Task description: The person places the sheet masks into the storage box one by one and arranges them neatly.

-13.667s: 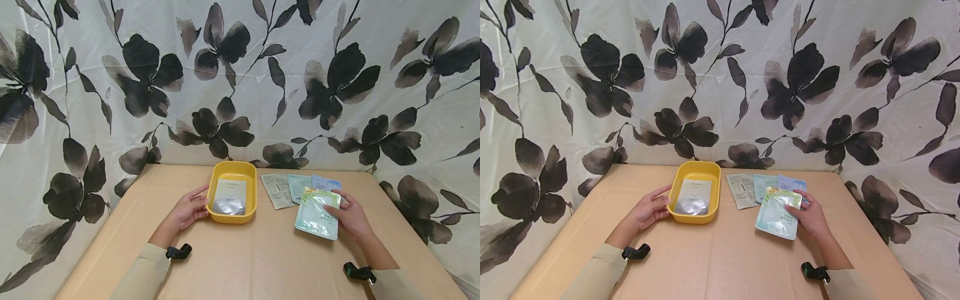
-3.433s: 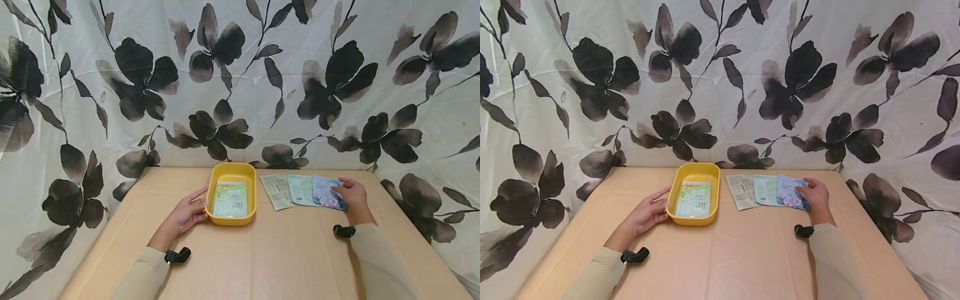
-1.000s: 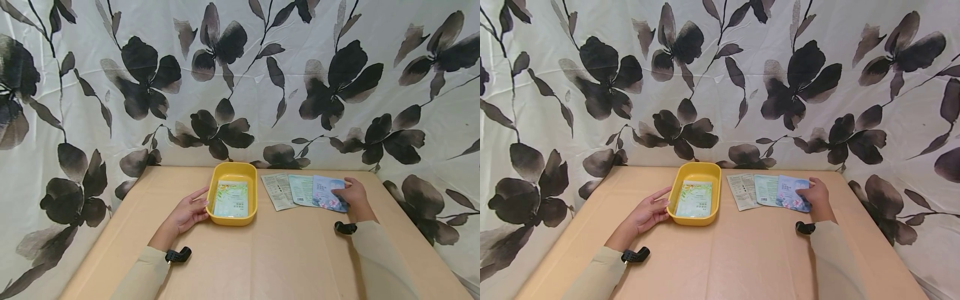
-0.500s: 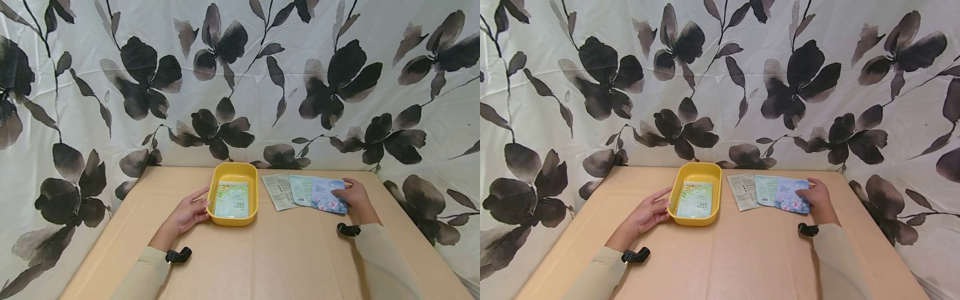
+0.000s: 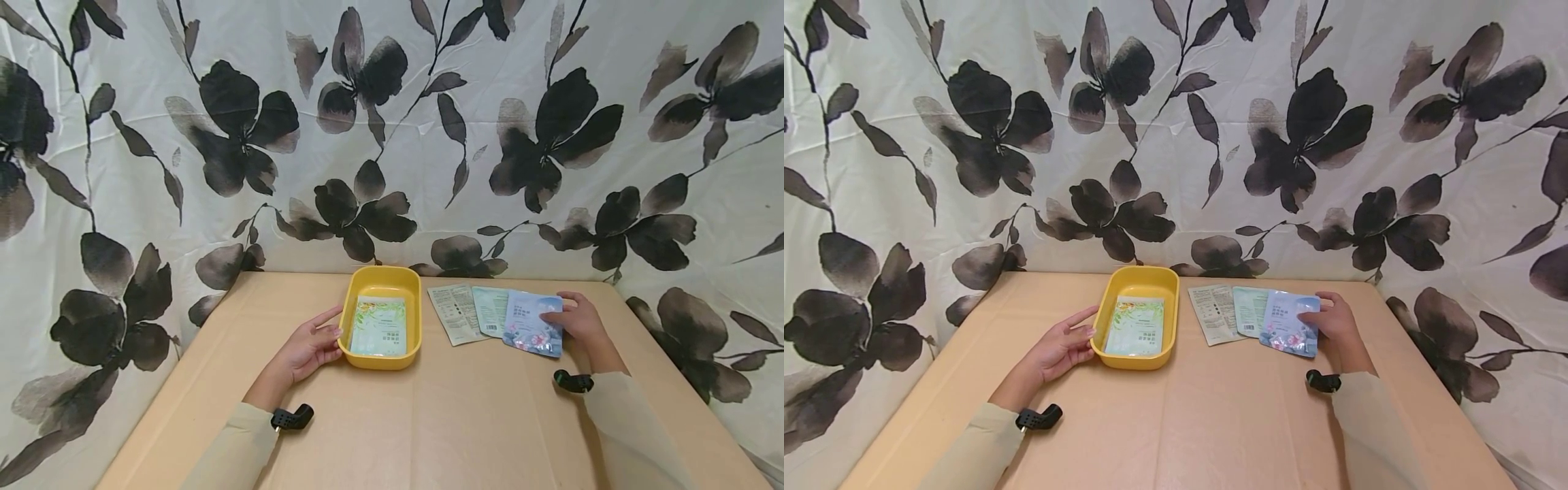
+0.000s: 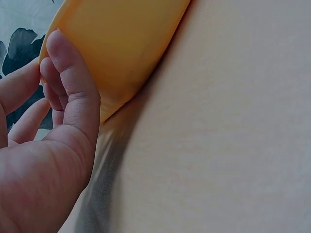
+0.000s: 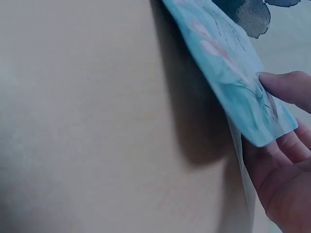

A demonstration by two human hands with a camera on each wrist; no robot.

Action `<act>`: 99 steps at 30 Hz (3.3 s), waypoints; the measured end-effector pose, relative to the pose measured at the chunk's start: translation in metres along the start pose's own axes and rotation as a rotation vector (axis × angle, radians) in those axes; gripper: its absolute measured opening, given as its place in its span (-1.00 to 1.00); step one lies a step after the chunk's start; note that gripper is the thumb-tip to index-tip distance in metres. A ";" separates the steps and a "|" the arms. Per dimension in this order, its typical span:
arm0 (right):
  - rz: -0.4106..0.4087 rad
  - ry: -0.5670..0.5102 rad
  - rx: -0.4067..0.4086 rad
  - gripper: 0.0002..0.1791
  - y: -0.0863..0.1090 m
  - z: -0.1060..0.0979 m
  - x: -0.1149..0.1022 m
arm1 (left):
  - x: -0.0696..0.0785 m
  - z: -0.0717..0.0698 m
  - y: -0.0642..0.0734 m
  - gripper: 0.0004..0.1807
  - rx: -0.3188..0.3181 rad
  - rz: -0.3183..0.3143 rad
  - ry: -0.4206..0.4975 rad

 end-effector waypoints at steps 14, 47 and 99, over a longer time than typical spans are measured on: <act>-0.056 -0.044 -0.057 -0.06 0.011 0.010 -0.002 | 0.000 0.001 0.001 -0.24 -0.014 0.006 0.007; -0.101 -0.195 -0.116 -0.03 0.050 0.033 -0.017 | 0.001 0.003 0.004 -0.22 -0.021 0.013 0.009; -0.168 -0.372 -0.217 -0.11 0.094 0.097 -0.061 | 0.002 -0.001 0.004 -0.24 -0.027 -0.004 0.010</act>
Point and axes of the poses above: each hand's wrist, its own y-axis away from the middle knuckle, its own z-axis out of the palm, x = y × z, the point moved 8 cm from there along -y, towards the middle knuckle, and after that the axes turned 2 degrees about z, right-handed, at the moved point
